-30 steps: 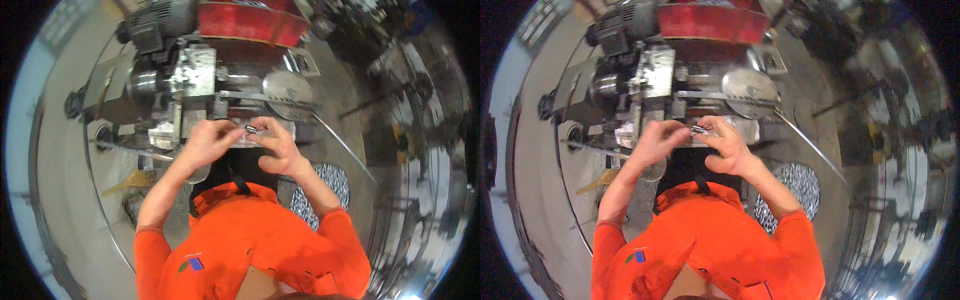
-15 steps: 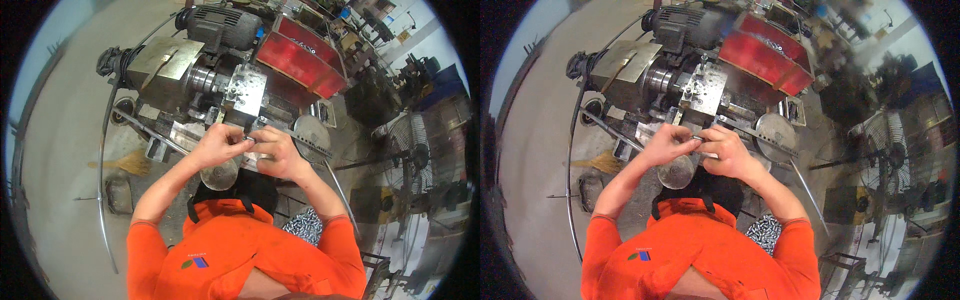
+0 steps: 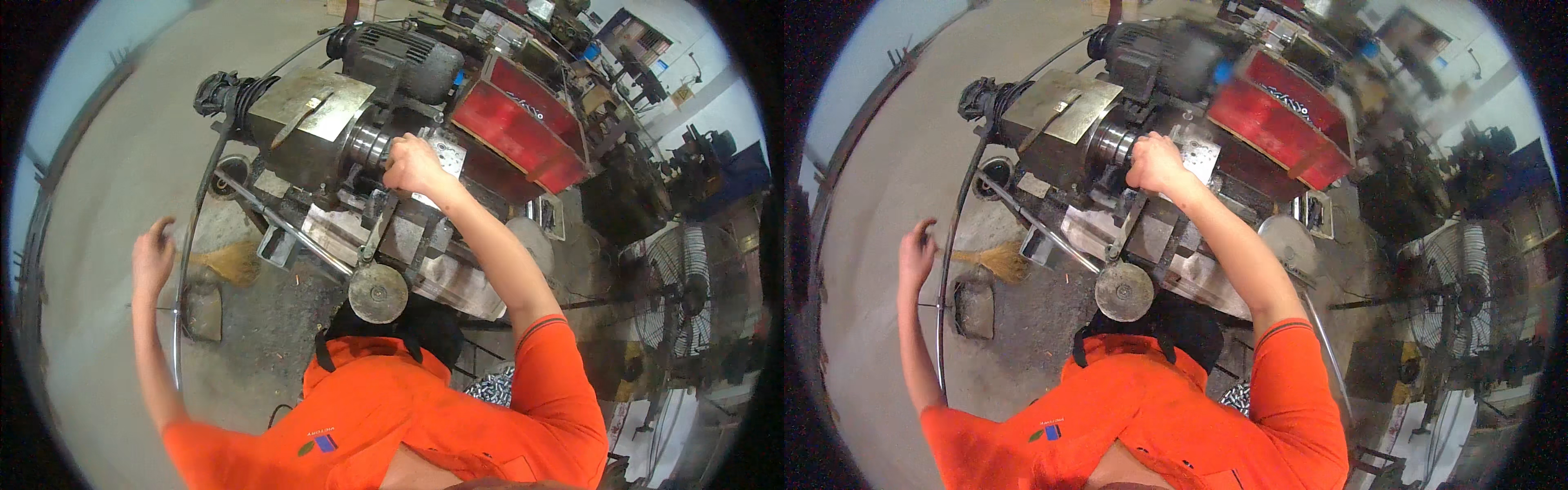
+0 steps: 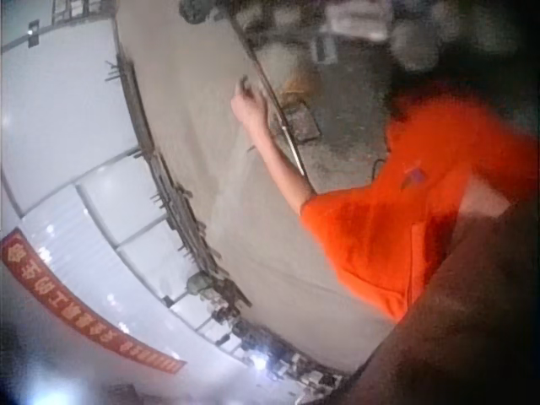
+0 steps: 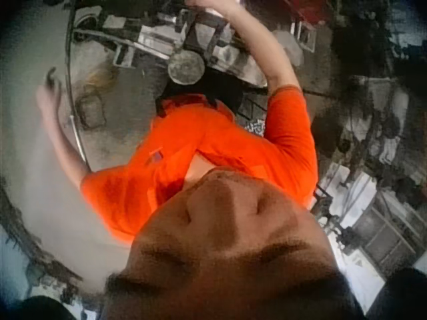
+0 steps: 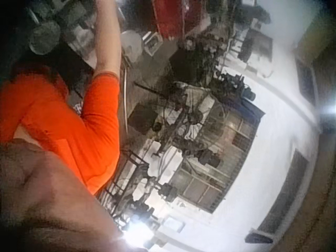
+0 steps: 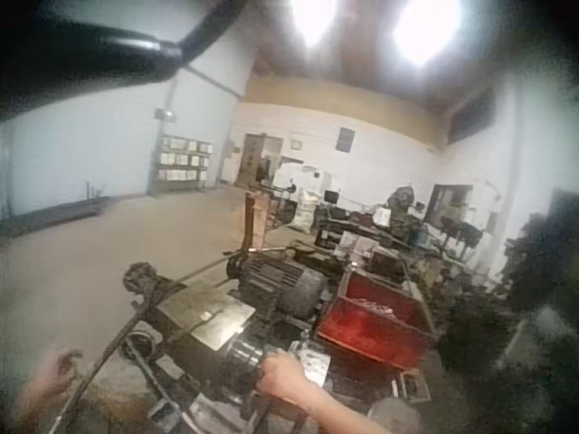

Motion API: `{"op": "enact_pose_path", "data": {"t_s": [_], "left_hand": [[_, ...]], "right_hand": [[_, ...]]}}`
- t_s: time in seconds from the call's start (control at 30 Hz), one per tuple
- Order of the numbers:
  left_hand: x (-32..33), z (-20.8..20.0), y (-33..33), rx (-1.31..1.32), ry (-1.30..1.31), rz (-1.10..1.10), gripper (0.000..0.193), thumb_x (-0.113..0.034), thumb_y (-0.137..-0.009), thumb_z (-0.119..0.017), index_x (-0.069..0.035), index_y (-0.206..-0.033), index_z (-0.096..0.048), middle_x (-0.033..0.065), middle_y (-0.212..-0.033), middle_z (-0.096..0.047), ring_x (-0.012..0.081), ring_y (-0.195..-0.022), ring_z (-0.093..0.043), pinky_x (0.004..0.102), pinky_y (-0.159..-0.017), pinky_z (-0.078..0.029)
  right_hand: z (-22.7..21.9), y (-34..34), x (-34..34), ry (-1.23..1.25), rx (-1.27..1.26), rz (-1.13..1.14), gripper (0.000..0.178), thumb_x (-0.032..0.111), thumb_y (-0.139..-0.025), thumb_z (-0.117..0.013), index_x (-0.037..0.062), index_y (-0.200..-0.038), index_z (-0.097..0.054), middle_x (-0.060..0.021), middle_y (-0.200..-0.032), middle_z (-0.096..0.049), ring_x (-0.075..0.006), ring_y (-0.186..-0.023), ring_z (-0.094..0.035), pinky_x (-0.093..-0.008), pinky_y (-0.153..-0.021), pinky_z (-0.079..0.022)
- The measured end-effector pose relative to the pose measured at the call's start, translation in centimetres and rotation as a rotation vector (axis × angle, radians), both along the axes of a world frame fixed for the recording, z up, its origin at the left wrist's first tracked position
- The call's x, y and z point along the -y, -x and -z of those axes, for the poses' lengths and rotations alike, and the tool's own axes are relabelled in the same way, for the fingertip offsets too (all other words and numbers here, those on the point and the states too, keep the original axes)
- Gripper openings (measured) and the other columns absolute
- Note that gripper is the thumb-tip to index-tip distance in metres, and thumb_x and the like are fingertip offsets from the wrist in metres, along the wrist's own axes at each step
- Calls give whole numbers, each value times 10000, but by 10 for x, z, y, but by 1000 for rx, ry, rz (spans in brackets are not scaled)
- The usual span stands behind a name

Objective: The person operates a metal forming machine by inserting small metal pieces into the chuck and pulling a lever to activate the forming cycle. The person repeatedly picks up metal pieces from a nearby pile, inserts them into the machine, and collects the formed parts.

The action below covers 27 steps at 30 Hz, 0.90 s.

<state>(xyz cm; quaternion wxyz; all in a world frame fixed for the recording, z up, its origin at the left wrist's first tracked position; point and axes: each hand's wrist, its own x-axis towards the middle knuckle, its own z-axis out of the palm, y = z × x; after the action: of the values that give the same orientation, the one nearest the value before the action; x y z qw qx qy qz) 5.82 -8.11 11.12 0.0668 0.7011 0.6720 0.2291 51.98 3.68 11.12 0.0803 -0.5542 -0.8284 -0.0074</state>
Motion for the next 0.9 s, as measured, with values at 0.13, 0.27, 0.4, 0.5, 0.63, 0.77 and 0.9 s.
{"op": "enact_pose_path", "data": {"t_s": [0.13, 0.27, 0.4, 0.5, 0.63, 0.77, 0.9], "left_hand": [[59, 39, 40, 77, 152, -125, 336, -111, -802, -580, -2, -1120, -583, 183, -704, -597, 303, -609, -577, 371, -607, -467], [73, 80, 20, 355, 239, -278, 394, -212, -810, -631, 40, -1105, -558, 198, -721, -611, 339, -650, -595, 386, -631, -483], [69, 80, 3, -84, 159, -272, 311, -218, -783, -680, 34, -871, -521, 174, -638, -577, 300, -572, -567, 401, -563, -451], [66, 83, 12, 22, 156, -263, 320, -233, -771, -686, 24, -841, -510, 193, -664, -581, 353, -623, -579, 427, -588, -454], [56, 73, 6, -123, 204, -338, 315, -245, -777, -657, 17, -931, -573, 235, -740, -616, 423, -738, -600, 483, -678, -475], [46, 82, 35, -375, 205, -305, 250, -169, -770, -622, 0, -954, -597, 211, -732, -627, 391, -738, -620, 473, -669, -489], [-7, 108, 189, -759, 32, -251, 271, -109, -733, -594, -37, -995, -584, 140, -695, -628, 328, -658, -625, 435, -604, -486]], "right_hand": [[4, -3, -2, 33, -46, 14, 235, 183, -565, -609, 3, -697, -683, -225, -869, -629, -349, -890, -597, -401, -798, -503], [8, -1, -7, 38, -25, 37, 230, 183, -536, -602, 42, -690, -699, -196, -769, -639, -350, -830, -608, -405, -756, -507], [23, 0, -20, -2, -130, 41, 240, 174, -531, -590, 76, -711, -716, -178, -710, -641, -349, -747, -620, -396, -707, -510], [18, 4, -24, 179, -194, 85, 241, 189, -546, -630, 72, -737, -720, -212, -839, -643, -365, -870, -620, -394, -789, -510], [14, 3, -19, 127, -239, 16, 212, 165, -514, -596, 66, -669, -703, -214, -626, -592, -398, -777, -611, -425, -722, -509], [21, -8, -16, -2, -168, -100, 217, 178, -522, -555, 66, -645, -693, -202, -665, -613, -394, -750, -588, -453, -695, -492], [12, 3, -14, 34, -184, -52, 227, 185, -516, -574, 86, -665, -714, -161, -727, -652, -343, -871, -584, -406, -759, -498]]}}
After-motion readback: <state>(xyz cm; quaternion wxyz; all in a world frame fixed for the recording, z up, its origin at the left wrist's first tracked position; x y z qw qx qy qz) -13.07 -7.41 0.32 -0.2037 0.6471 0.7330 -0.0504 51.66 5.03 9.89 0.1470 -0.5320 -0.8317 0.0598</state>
